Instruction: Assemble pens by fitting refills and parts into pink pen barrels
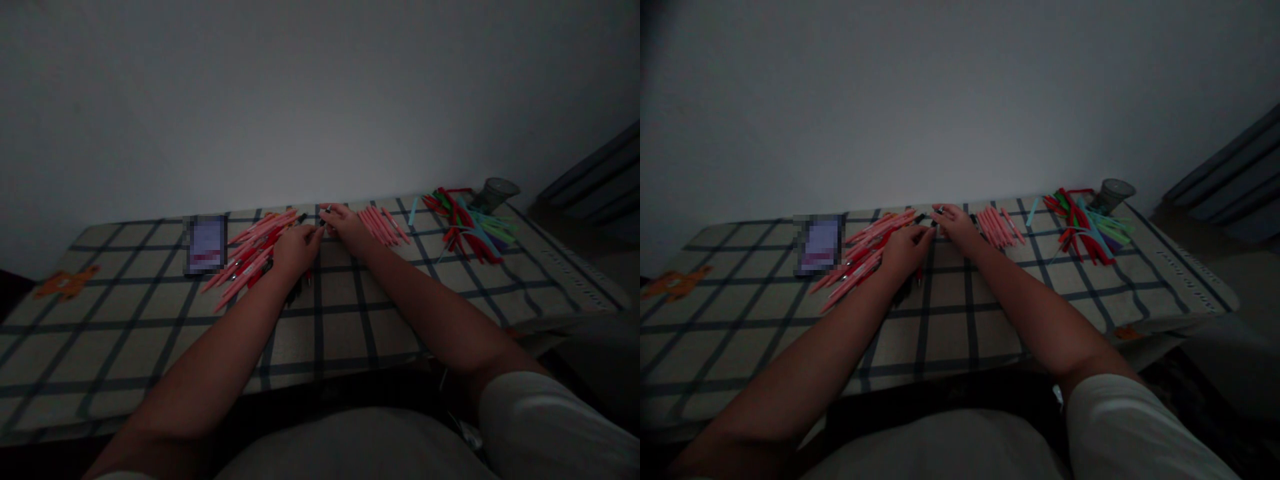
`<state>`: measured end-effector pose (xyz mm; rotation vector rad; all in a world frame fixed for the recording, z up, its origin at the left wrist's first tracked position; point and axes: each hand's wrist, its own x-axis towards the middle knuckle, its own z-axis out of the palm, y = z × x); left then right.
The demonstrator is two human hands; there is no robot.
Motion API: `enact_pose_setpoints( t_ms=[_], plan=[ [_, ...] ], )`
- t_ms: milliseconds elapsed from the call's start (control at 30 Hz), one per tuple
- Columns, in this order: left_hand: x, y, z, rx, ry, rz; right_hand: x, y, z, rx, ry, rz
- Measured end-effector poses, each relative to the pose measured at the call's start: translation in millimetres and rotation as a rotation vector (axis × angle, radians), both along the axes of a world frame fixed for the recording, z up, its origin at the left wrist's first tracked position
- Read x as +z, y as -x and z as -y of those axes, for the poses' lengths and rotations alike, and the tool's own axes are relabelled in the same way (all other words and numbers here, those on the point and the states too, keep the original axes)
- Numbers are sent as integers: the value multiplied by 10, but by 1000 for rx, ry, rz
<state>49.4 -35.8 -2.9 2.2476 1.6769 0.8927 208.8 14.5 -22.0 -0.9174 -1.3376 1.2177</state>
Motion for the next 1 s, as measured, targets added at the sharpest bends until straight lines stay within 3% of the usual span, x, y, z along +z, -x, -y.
enact_pose_setpoints(
  t_ms=[367,700,1000],
  plan=[
    [-9,4,-3,-2,-11,-3,58,-12,39,24,92,-66],
    [-6,1,1,4,1,9,-7,-3,-4,-29,-2,-17],
    [2,1,4,-3,4,-1,54,-13,45,-9,46,-39]
  ],
)
